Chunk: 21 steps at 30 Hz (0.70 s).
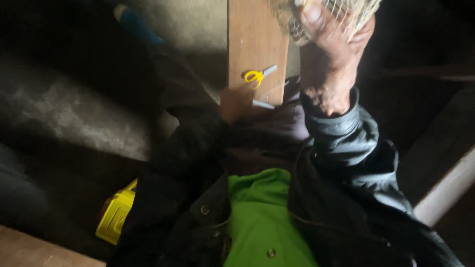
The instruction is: Repairing a fine-mesh fishing net using a yellow shuttle tool to weave and knot the material.
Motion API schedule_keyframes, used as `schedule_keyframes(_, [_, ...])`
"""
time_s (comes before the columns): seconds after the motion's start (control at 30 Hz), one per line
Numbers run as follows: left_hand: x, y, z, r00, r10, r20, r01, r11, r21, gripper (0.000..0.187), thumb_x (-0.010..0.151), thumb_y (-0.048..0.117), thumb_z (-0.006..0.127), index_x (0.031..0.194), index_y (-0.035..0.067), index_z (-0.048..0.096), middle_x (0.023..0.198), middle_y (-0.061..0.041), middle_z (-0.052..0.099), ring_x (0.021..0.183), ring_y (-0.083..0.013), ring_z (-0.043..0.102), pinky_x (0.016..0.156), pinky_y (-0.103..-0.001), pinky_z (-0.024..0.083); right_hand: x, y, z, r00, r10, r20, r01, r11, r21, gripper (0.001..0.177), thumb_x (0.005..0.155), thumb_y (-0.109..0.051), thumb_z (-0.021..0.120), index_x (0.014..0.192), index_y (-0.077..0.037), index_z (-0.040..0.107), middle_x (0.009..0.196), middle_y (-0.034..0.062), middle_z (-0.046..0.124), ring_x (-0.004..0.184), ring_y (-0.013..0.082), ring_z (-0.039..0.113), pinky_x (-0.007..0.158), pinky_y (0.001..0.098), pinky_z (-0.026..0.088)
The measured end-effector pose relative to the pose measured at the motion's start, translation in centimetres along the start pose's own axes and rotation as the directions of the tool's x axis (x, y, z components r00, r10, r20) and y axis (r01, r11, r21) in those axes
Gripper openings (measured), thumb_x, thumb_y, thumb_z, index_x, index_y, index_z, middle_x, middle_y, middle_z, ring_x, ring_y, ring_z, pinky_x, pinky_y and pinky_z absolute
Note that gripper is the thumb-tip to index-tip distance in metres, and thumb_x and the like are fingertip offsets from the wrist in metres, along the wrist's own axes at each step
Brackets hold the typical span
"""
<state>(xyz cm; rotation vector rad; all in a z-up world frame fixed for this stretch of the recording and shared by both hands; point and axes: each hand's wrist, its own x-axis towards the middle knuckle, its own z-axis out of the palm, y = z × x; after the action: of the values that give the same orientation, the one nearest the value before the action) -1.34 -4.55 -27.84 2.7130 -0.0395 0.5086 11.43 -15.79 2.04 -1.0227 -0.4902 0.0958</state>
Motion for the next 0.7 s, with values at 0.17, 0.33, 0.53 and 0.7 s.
schedule_keyframes(0.17, [-3.8, 2.2, 3.4, 0.959, -0.273, -0.08, 0.282, 0.948, 0.149, 0.008, 0.087, 0.04, 0.078, 0.091, 0.034, 0.075, 0.067, 0.005, 0.061, 0.05, -0.0226, 0.059, 0.037, -0.041, 0.041, 0.4, 0.1, 1.0, 0.993, 0.047, -0.112, -0.05, 0.998, -0.032, 0.019, 0.09, -0.022, 0.08, 0.1, -0.012, 0.067, 0.097, -0.0007, 0.068, 0.093, 0.0185, 0.067, 0.093, 0.0389, 0.059])
schedule_keyframes(0.33, [-6.5, 2.2, 6.8, 0.897, -0.433, 0.087, 0.413, 0.892, 0.183, 0.016, 0.085, 0.057, 0.076, 0.096, 0.045, 0.076, 0.064, 0.004, 0.066, 0.047, -0.0302, 0.063, 0.037, -0.046, 0.046, 0.0, 1.6, 0.1, 0.994, 0.095, -0.053, -0.086, 0.984, 0.154, 0.044, 0.095, -0.011, 0.081, 0.134, -0.008, 0.061, 0.129, 0.0082, 0.069, 0.126, 0.0281, 0.065, 0.117, 0.0474, 0.054])
schedule_keyframes(0.53, [-6.4, 2.3, 6.6, 0.885, -0.459, -0.079, 0.465, 0.868, 0.175, 0.032, 0.073, 0.049, 0.087, 0.065, 0.028, 0.065, 0.063, -0.002, 0.057, 0.044, -0.0333, 0.056, 0.035, -0.046, 0.033, 0.1, 0.8, 1.1, 0.988, 0.134, -0.07, -0.117, 0.971, 0.208, 0.035, 0.094, -0.007, 0.081, 0.126, -0.009, 0.067, 0.118, 0.0057, 0.073, 0.116, 0.0241, 0.069, 0.114, 0.0451, 0.055])
schedule_keyframes(0.7, [-7.0, 1.7, 6.1, 0.886, -0.454, -0.096, 0.464, 0.87, 0.166, 0.032, 0.068, 0.036, 0.088, 0.07, 0.025, 0.058, 0.067, -0.004, 0.053, 0.046, -0.0299, 0.053, 0.036, -0.044, 0.033, -0.1, 0.6, 1.5, 0.992, 0.114, -0.05, -0.097, 0.961, 0.259, 0.03, 0.095, -0.004, 0.078, 0.124, -0.007, 0.069, 0.12, 0.006, 0.073, 0.116, 0.0235, 0.068, 0.113, 0.0429, 0.054])
